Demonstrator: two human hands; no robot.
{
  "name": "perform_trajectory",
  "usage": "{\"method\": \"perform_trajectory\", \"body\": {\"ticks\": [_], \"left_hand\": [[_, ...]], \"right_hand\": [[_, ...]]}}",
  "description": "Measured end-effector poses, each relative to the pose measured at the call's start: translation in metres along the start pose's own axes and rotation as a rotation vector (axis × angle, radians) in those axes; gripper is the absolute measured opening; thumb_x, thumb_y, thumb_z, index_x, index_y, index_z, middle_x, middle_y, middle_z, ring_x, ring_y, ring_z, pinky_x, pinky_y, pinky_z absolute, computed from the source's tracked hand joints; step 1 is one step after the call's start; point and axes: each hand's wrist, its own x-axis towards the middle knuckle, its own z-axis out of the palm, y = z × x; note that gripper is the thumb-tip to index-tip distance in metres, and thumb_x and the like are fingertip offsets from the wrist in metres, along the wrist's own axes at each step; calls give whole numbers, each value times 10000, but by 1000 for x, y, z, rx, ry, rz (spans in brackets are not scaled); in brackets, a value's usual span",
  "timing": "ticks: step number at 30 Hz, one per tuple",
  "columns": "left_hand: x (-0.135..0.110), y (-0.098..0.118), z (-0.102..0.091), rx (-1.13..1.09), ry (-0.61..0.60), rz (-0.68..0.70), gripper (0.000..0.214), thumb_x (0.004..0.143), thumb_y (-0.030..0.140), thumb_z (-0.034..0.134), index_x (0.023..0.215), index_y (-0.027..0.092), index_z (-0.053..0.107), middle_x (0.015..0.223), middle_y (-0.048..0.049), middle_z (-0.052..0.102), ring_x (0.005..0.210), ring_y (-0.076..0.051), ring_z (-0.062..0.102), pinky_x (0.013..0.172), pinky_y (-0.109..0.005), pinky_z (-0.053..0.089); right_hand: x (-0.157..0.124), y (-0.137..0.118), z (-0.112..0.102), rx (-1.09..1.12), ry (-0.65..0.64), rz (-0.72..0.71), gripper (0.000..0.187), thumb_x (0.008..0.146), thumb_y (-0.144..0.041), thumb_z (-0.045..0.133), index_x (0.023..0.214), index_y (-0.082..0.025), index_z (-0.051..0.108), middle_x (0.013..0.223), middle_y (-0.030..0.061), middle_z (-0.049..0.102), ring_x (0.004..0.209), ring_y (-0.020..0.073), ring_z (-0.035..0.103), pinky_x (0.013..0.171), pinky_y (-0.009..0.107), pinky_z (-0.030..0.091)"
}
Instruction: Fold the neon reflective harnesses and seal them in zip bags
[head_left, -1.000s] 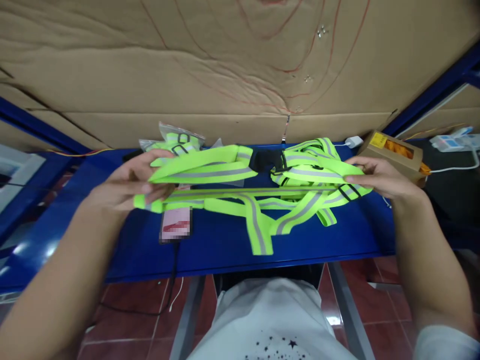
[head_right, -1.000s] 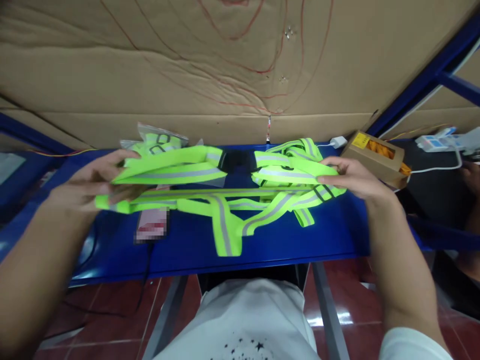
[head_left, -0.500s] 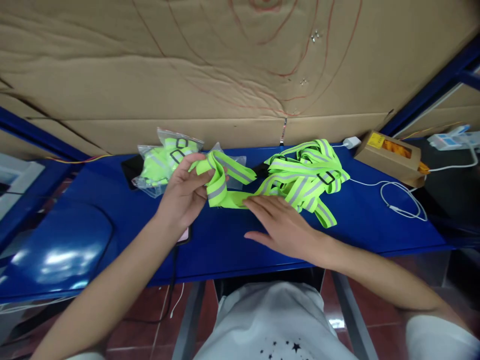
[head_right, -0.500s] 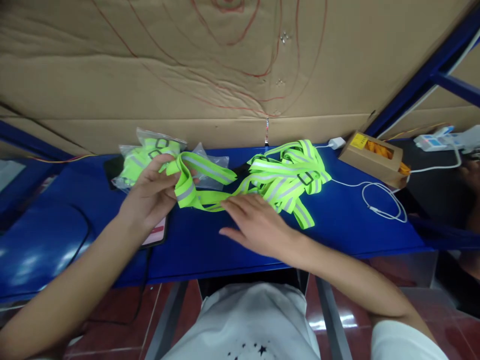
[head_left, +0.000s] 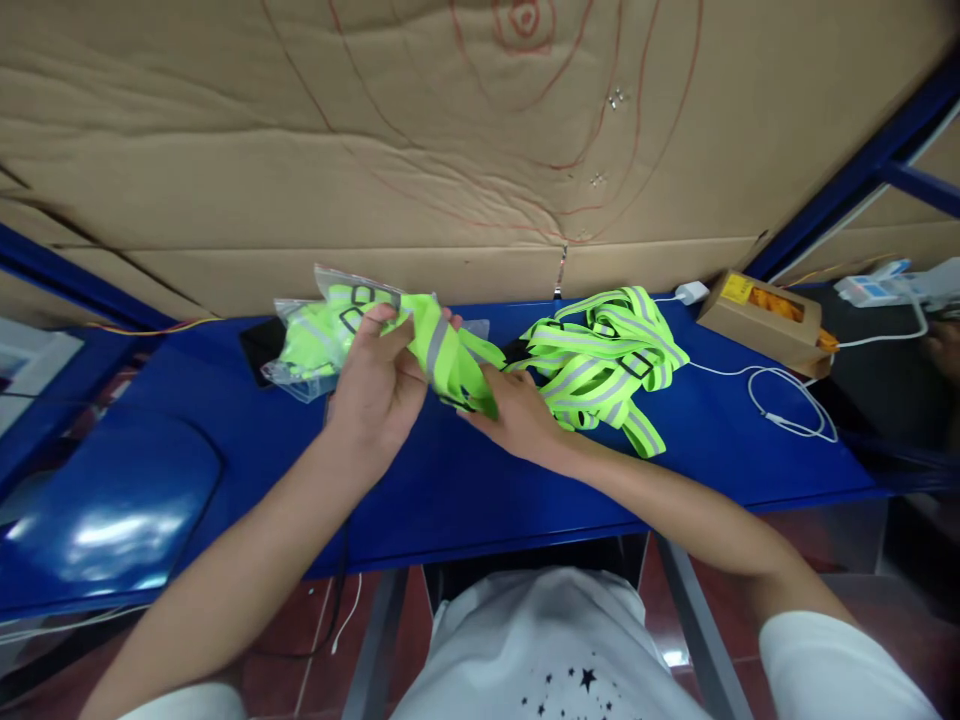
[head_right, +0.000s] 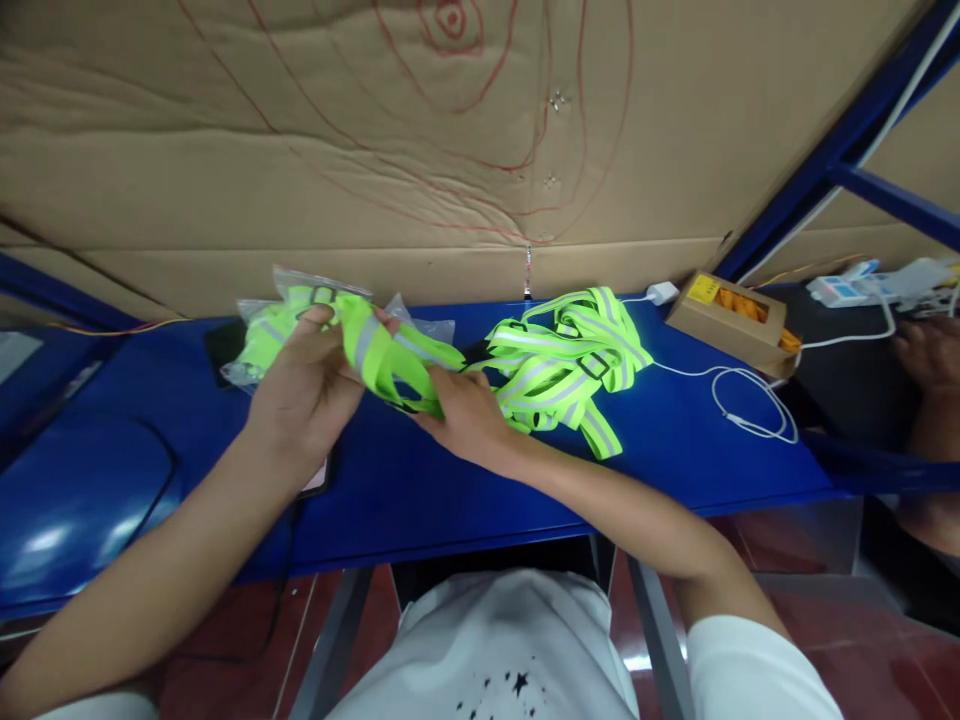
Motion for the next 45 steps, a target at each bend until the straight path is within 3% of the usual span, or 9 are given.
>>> {"method": "perform_trajectory", "body": {"ticks": [4, 8, 14, 19, 24, 30, 34, 38, 45], "left_hand": [[21, 3, -17, 32, 110, -40, 334, 735, 3, 576, 927, 244, 446, 722, 17, 682, 713, -180, 730, 744, -283, 610], [38, 0, -40, 112, 178, -87, 325, 754, 23, 576, 941, 247, 432, 679, 35, 666, 512, -144, 644, 512, -202, 502], [17, -7, -38, 86, 125, -13, 393, 731, 32, 681, 918, 260, 422, 821, 36, 719, 770, -165, 752, 710, -234, 575], [-11, 0, -14, 102, -34, -11, 369, 746, 84, 746, 907, 262, 466, 875, 41, 705, 912, -185, 763, 760, -241, 553], [8, 3, -21, 59, 20, -21, 345, 734, 30, 700, 882, 242, 472, 773, 51, 669, 735, -132, 705, 673, -212, 508], [36, 4, -38, 76, 77, -138, 407, 637, -74, 601, 894, 215, 474, 669, 48, 626, 628, -131, 661, 618, -227, 467], [32, 12, -41, 117, 47, -113, 405, 636, -77, 633, 890, 208, 495, 713, 40, 656, 619, -131, 653, 606, -234, 448], [24, 19, -48, 149, 11, -107, 381, 647, -69, 651, 897, 199, 546, 761, 28, 666, 640, -137, 652, 608, -242, 445], [19, 17, -59, 92, 34, -181, 366, 609, -65, 589, 869, 189, 542, 796, 8, 662, 688, -106, 630, 653, -202, 472]], "right_hand": [[-1, 5, -11, 337, -9, 30, 340, 1063, -393, 464, 1336, -198, 520, 792, -4, 684, 694, 168, 667, 709, 276, 481], [1, 18, -26, 327, -15, -68, 375, 1099, -413, 359, 1146, -204, 667, 862, 5, 712, 689, 125, 630, 684, 245, 456], [-10, 1, -9, -127, 164, -248, 528, 1013, -541, 559, 1373, -155, 568, 1327, 165, 643, 1207, 280, 607, 1018, 423, 458], [-15, -26, 10, -226, 74, -228, 372, 1037, -503, 529, 1083, -164, 675, 1066, 114, 717, 1040, 265, 636, 918, 401, 440], [-12, -20, -9, 347, 39, -59, 346, 1037, -468, 512, 819, -199, 523, 836, 26, 628, 873, 191, 602, 806, 329, 436], [-29, -8, -52, 1263, -337, 344, 420, 946, -622, 571, 892, -233, 422, 612, -76, 470, 575, 128, 554, 678, 296, 507], [-52, 4, -60, 811, -462, 381, 605, 804, -567, 782, 1226, -250, 484, 640, -101, 525, 464, 112, 494, 556, 281, 495], [-76, 14, -63, -26, -137, 182, 478, 855, -264, 726, 1309, -230, 582, 986, 49, 709, 794, 223, 706, 710, 341, 545], [-103, 11, -77, -173, -39, -90, 366, 960, -112, 484, 1263, -192, 673, 1214, 132, 634, 1177, 265, 625, 991, 449, 534]]}}
